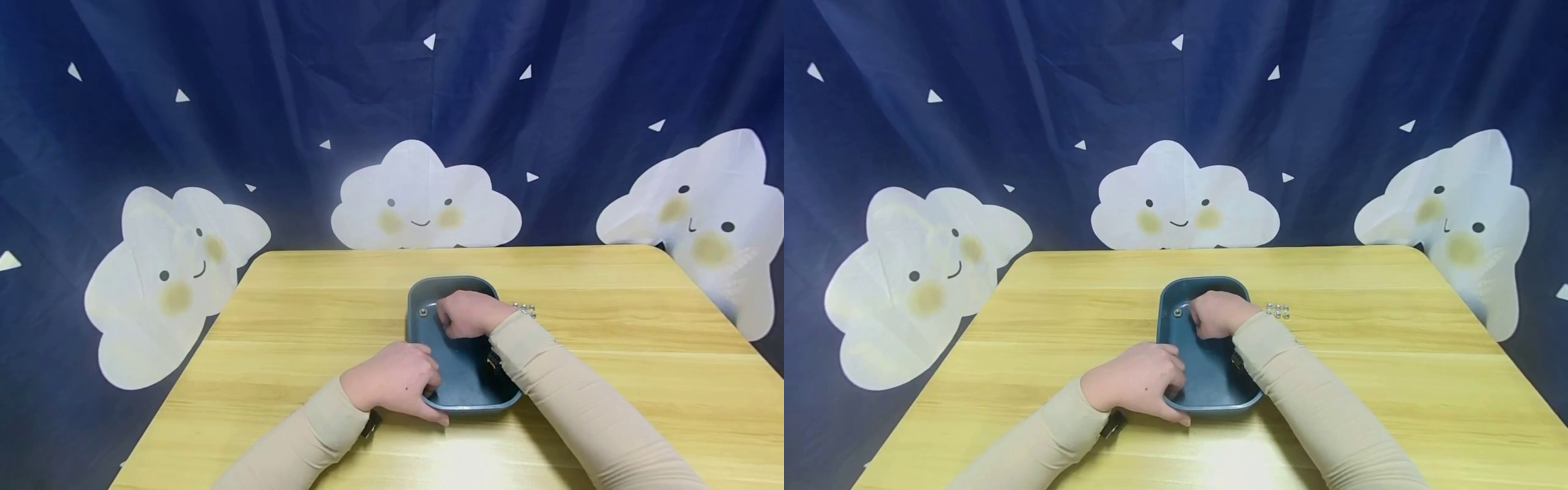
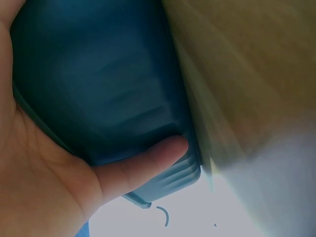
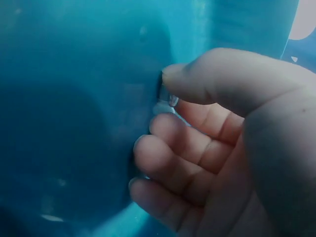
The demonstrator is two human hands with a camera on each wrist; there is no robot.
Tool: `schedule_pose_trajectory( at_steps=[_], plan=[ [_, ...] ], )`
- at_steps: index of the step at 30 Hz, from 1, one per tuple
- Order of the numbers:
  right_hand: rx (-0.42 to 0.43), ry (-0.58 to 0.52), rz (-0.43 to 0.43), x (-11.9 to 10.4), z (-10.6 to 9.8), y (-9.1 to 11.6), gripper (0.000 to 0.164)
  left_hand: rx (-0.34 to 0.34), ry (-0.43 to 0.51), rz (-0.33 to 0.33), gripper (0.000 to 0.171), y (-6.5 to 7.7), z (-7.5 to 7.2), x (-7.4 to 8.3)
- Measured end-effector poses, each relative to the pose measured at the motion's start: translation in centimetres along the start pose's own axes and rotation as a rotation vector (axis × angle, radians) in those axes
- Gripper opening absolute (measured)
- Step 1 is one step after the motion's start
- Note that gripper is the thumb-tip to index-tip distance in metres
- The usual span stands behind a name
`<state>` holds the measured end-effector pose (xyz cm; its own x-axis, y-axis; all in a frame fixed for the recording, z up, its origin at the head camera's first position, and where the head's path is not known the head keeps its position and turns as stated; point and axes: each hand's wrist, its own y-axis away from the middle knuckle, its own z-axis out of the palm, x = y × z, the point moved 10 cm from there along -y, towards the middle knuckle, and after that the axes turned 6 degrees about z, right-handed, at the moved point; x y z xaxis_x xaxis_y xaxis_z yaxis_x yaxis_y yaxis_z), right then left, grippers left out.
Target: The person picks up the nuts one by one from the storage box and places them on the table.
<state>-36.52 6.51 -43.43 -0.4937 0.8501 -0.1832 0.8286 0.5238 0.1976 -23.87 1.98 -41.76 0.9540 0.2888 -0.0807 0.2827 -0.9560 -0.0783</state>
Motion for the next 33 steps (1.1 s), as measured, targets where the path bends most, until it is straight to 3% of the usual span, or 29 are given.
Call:
schedule_pose_trajectory(
  at_steps=[11,26,33],
  plan=[
    [-0.046,-0.005,0.057,0.4,0.2,0.4,0.011,-0.015,0.001,-0.007,0.056,0.1,0.2,-0.1],
    [0.084,-0.069,0.003,-0.4,-1.9,3.2,0.013,-0.022,0.024,-0.003,0.057,0.1,0.5,0.0],
    [0.158,-0.151,-0.022,-0.8,-4.1,5.8,0.013,-0.014,0.026,0.003,0.058,0.1,0.3,0.0]
  ],
)
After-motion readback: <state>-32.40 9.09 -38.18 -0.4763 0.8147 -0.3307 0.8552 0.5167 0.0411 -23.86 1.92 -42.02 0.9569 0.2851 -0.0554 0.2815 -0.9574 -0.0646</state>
